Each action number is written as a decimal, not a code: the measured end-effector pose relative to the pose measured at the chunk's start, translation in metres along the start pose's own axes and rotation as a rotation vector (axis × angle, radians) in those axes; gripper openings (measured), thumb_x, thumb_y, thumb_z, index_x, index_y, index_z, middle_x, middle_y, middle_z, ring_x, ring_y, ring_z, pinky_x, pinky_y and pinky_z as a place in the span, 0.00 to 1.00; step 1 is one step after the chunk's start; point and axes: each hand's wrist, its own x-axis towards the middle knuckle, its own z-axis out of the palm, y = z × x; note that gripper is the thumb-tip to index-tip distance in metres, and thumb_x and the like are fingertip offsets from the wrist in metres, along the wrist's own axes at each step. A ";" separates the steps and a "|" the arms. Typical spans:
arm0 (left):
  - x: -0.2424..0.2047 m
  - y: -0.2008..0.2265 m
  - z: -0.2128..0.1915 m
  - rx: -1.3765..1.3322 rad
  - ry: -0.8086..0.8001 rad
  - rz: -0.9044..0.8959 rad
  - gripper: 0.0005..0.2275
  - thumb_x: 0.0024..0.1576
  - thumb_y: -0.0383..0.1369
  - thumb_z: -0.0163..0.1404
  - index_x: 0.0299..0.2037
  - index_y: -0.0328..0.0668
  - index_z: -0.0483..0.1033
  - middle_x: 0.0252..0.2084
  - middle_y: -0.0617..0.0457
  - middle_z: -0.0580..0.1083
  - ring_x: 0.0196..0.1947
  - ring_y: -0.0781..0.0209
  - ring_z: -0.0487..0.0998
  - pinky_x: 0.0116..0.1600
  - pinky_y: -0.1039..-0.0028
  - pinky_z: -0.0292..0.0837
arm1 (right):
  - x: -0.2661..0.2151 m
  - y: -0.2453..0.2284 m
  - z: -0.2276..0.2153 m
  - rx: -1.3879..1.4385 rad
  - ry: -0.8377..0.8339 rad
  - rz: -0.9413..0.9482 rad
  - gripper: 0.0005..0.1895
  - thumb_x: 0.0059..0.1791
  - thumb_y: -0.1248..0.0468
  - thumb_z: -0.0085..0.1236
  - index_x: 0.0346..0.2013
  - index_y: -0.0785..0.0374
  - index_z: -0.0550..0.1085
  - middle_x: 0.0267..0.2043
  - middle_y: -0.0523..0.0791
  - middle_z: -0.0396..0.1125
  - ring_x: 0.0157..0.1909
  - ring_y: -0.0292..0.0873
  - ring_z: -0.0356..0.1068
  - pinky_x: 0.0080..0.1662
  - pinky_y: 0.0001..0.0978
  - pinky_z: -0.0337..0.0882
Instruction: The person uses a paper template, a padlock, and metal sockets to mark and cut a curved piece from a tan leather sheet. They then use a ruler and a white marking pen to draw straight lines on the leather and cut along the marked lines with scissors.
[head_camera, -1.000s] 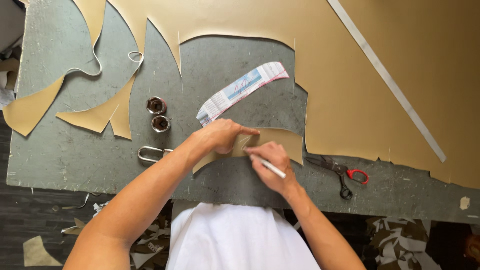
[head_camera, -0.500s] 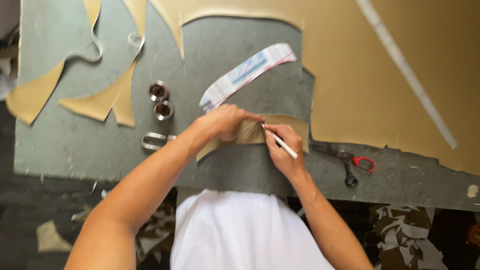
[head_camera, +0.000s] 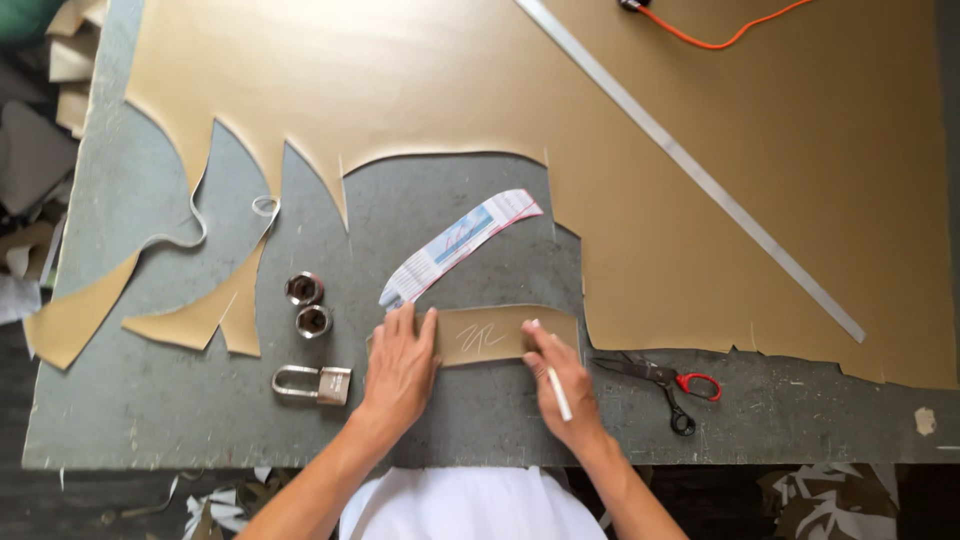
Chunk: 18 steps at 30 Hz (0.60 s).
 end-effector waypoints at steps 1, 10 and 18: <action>-0.006 0.000 -0.004 0.009 0.078 0.032 0.28 0.41 0.29 0.59 0.54 0.29 0.65 0.52 0.32 0.65 0.54 0.36 0.66 0.54 0.53 0.63 | -0.001 0.001 0.004 -0.052 -0.017 -0.053 0.20 0.54 0.63 0.52 0.60 0.66 0.71 0.61 0.57 0.69 0.65 0.56 0.67 0.65 0.46 0.63; -0.034 -0.008 -0.012 -0.186 -0.096 -0.262 0.21 0.51 0.26 0.57 0.55 0.48 0.69 0.40 0.47 0.70 0.41 0.44 0.74 0.43 0.58 0.70 | 0.016 0.009 0.022 0.063 -0.192 -0.144 0.18 0.55 0.66 0.49 0.61 0.62 0.71 0.62 0.51 0.70 0.70 0.52 0.64 0.72 0.51 0.56; -0.024 0.014 -0.025 -0.834 -0.406 -0.623 0.21 0.57 0.31 0.53 0.61 0.56 0.73 0.20 0.55 0.68 0.21 0.65 0.68 0.30 0.71 0.70 | 0.014 0.011 0.022 0.199 -0.208 -0.019 0.19 0.55 0.62 0.52 0.60 0.63 0.73 0.61 0.51 0.71 0.68 0.49 0.66 0.69 0.47 0.59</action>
